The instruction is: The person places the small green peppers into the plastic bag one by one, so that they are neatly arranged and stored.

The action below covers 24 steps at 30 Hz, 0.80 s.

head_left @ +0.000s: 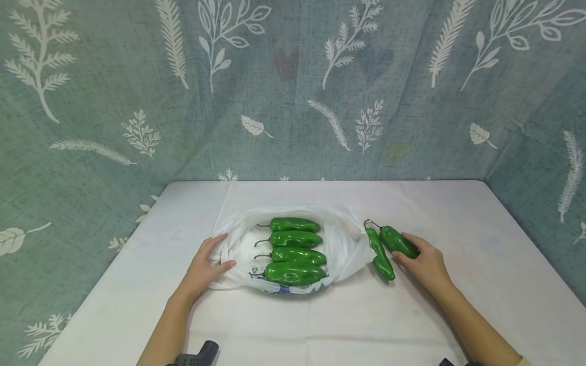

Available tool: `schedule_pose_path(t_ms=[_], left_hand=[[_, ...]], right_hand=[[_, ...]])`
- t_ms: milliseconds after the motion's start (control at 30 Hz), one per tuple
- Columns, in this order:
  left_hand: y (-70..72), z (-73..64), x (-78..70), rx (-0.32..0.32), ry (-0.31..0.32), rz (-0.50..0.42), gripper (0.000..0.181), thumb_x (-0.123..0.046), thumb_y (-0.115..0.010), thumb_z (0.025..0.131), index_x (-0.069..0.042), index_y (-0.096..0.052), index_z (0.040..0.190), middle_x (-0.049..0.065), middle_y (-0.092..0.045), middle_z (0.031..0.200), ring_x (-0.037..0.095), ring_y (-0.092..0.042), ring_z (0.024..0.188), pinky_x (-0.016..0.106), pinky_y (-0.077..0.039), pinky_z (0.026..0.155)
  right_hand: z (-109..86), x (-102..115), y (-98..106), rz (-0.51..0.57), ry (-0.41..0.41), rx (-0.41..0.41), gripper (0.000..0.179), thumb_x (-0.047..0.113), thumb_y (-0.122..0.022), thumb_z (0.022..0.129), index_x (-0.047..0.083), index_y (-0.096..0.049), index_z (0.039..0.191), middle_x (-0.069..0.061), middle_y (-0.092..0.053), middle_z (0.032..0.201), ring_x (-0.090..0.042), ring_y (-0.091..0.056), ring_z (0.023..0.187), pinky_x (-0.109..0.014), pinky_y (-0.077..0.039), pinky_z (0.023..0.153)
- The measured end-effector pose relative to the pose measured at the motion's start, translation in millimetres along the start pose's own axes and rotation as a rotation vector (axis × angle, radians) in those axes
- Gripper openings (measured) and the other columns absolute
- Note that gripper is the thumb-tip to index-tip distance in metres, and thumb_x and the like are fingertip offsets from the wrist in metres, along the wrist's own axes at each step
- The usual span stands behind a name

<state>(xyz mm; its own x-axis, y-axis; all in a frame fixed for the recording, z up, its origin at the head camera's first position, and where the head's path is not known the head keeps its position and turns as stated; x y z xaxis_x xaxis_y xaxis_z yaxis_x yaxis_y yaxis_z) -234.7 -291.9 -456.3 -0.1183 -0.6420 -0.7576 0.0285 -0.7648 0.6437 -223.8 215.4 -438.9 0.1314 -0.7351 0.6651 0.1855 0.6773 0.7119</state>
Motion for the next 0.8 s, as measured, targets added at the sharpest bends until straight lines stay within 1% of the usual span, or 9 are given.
schedule_pose_path(t_ms=[133,400,633,800], left_hand=[[0.6,-0.2,0.7,0.001,0.005,-0.002,0.078,-0.029,-0.077,0.079,-0.016,-0.037,0.144,0.015,-0.033,0.144,0.043,-0.024,0.138,0.065,-0.019,0.109],[1.3,-0.9,0.5,-0.001,-0.001,-0.002,0.077,-0.028,-0.076,0.079,-0.016,-0.037,0.144,0.015,-0.033,0.144,0.043,-0.024,0.138,0.065,-0.020,0.108],[0.7,0.0,-1.2,0.000,-0.002,0.007,0.077,-0.029,-0.076,0.080,-0.016,-0.037,0.144,0.015,-0.032,0.145,0.043,-0.023,0.138,0.065,-0.019,0.109],[0.3,0.7,-0.7,0.000,0.001,0.016,0.077,-0.030,-0.076,0.079,-0.017,-0.037,0.144,0.015,-0.033,0.145,0.043,-0.023,0.138,0.065,-0.019,0.109]], right_hand=[[1.0,0.6,-0.5,-0.016,0.022,-0.003,0.062,0.020,-0.074,0.081,-0.007,-0.049,0.131,-0.030,-0.052,0.128,-0.045,-0.051,0.115,-0.057,-0.046,0.090],[1.4,0.9,-0.4,-0.011,0.041,-0.032,0.060,0.016,-0.074,0.080,-0.008,-0.050,0.129,-0.030,-0.053,0.126,-0.045,-0.053,0.112,-0.056,-0.048,0.087],[-1.1,2.6,5.3,-0.006,0.041,-0.083,0.058,0.014,-0.074,0.080,-0.007,-0.051,0.129,-0.030,-0.054,0.125,-0.046,-0.054,0.111,-0.057,-0.049,0.086],[-3.0,4.1,9.1,0.003,0.026,-0.088,0.059,0.016,-0.074,0.080,-0.006,-0.051,0.130,-0.030,-0.054,0.126,-0.045,-0.054,0.111,-0.057,-0.049,0.085]])
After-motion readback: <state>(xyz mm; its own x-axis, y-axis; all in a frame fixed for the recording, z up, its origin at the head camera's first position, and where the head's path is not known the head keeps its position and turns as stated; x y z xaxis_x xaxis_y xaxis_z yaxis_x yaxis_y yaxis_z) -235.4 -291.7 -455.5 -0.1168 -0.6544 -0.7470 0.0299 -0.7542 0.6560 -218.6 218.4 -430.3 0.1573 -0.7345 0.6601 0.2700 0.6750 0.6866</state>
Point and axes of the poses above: each hand's wrist, its own z-axis towards the middle knuckle, its own y-axis out of the back of the hand, x = y × z, the point moved 5 cm from there along z, towards the middle knuckle
